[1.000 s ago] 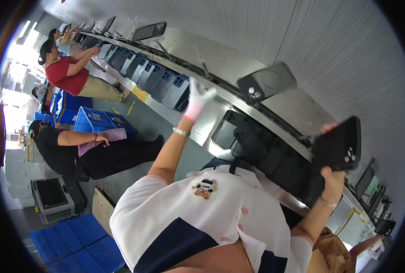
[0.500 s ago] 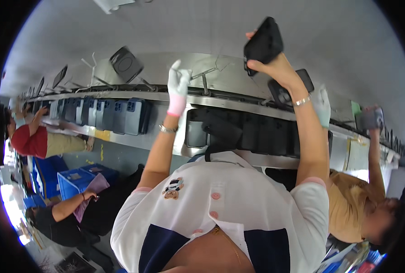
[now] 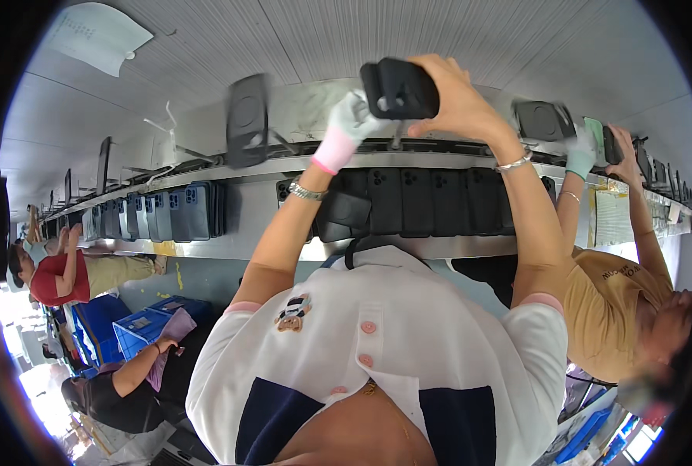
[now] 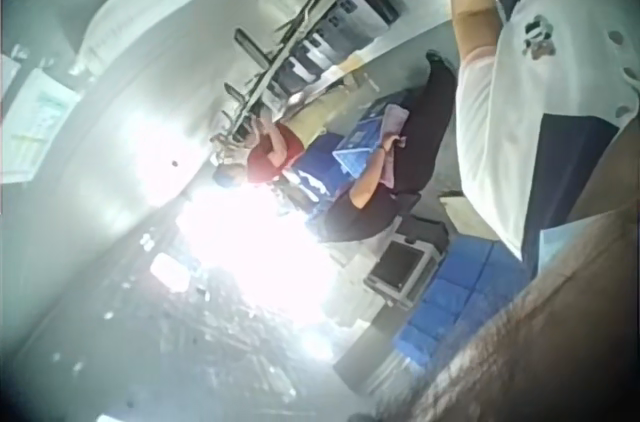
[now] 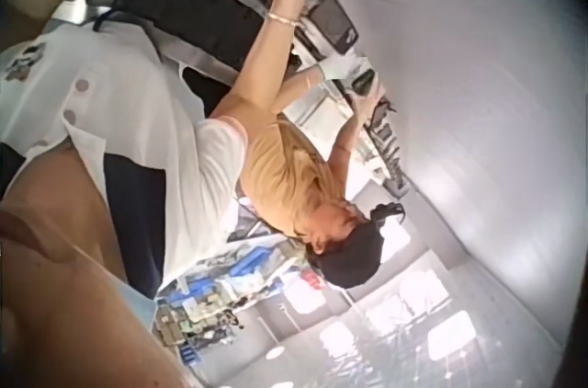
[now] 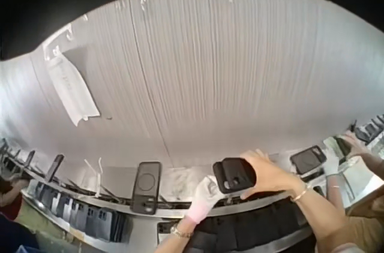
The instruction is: The person takes phone cases off the overhead rack hooks and places them onto the workstation table.
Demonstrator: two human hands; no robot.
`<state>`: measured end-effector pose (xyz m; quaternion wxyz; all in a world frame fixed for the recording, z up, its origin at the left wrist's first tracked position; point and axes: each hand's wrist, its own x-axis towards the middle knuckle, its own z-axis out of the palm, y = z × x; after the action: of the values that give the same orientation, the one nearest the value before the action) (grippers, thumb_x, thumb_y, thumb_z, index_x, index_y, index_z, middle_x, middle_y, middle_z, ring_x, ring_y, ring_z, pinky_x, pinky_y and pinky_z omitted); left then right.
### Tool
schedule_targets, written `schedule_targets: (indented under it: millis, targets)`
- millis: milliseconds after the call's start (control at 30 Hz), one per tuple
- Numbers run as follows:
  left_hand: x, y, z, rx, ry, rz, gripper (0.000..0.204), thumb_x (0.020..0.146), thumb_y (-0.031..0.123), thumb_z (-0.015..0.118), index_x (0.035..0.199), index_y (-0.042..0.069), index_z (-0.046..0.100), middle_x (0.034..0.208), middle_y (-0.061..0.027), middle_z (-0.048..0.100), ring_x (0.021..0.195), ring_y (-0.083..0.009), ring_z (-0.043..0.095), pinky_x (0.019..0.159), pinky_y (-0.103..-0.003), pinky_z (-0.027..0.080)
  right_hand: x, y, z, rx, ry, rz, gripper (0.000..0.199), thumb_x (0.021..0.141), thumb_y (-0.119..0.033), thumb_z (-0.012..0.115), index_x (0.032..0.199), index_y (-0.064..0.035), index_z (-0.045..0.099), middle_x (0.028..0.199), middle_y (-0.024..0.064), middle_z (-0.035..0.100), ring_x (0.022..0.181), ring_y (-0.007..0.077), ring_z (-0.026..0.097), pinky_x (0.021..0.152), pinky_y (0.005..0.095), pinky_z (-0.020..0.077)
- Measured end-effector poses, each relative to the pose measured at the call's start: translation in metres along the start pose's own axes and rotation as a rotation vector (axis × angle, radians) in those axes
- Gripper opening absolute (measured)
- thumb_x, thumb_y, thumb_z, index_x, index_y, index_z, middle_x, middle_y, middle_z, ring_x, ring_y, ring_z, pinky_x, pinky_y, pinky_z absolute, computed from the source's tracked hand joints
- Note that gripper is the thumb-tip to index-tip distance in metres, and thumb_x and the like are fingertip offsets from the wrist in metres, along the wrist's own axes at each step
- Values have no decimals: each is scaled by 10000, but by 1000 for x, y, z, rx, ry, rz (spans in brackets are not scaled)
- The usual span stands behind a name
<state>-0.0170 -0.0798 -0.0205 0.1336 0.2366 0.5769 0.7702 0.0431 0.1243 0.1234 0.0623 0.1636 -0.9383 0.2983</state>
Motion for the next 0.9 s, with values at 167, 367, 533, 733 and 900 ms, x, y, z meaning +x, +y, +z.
schedule_targets:
  millis: [167, 367, 533, 733, 900]
  targets:
    - [27, -1, 78, 570, -45, 3, 344, 750, 234, 790, 979, 42, 617, 884, -71, 672, 834, -204, 660, 730, -312, 520, -15, 36, -19, -353, -195, 92, 918, 442, -240, 910, 1270, -117, 533, 1165, 52, 570, 1111, 283, 475, 955, 407, 344]
    - [8, -33, 96, 746, -292, -13, 307, 846, 231, 689, 1024, -1, 594, 930, -37, 642, 890, -198, 636, 752, -347, 522, -48, 95, -62, -370, -94, 165, 957, 552, -472, 849, 1325, -40, 487, 1329, 177, 486, 1263, 389, 407, 1074, 466, 306]
    - [-95, -29, -3, -89, -176, -400, 382, 894, 103, 683, 1248, 10, 575, 1102, -94, 671, 1049, -125, 617, 946, -290, 503, -80, 113, -82, -177, 231, 269, 969, 677, -440, 830, 1408, 23, 394, 1375, 212, 465, 1287, 347, 439, 1075, 414, 352]
    - [-188, -9, -207, 10, 508, -108, 518, 865, 157, 726, 1298, 8, 482, 1159, -85, 610, 1024, -143, 593, 920, -264, 476, -5, -11, -21, 103, 351, -12, 995, 695, -537, 811, 1412, 14, 396, 1389, 125, 480, 1293, 270, 446, 1094, 401, 330]
    - [-176, 79, -305, 707, 1065, 49, 1142, 721, 259, 842, 1500, -63, 72, 1515, -249, 273, 1399, -342, 280, 1159, -371, 231, 80, -104, 70, 611, 244, -245, 1049, 631, -499, 871, 1404, 21, 388, 1333, 140, 522, 1254, 241, 492, 1101, 367, 343]
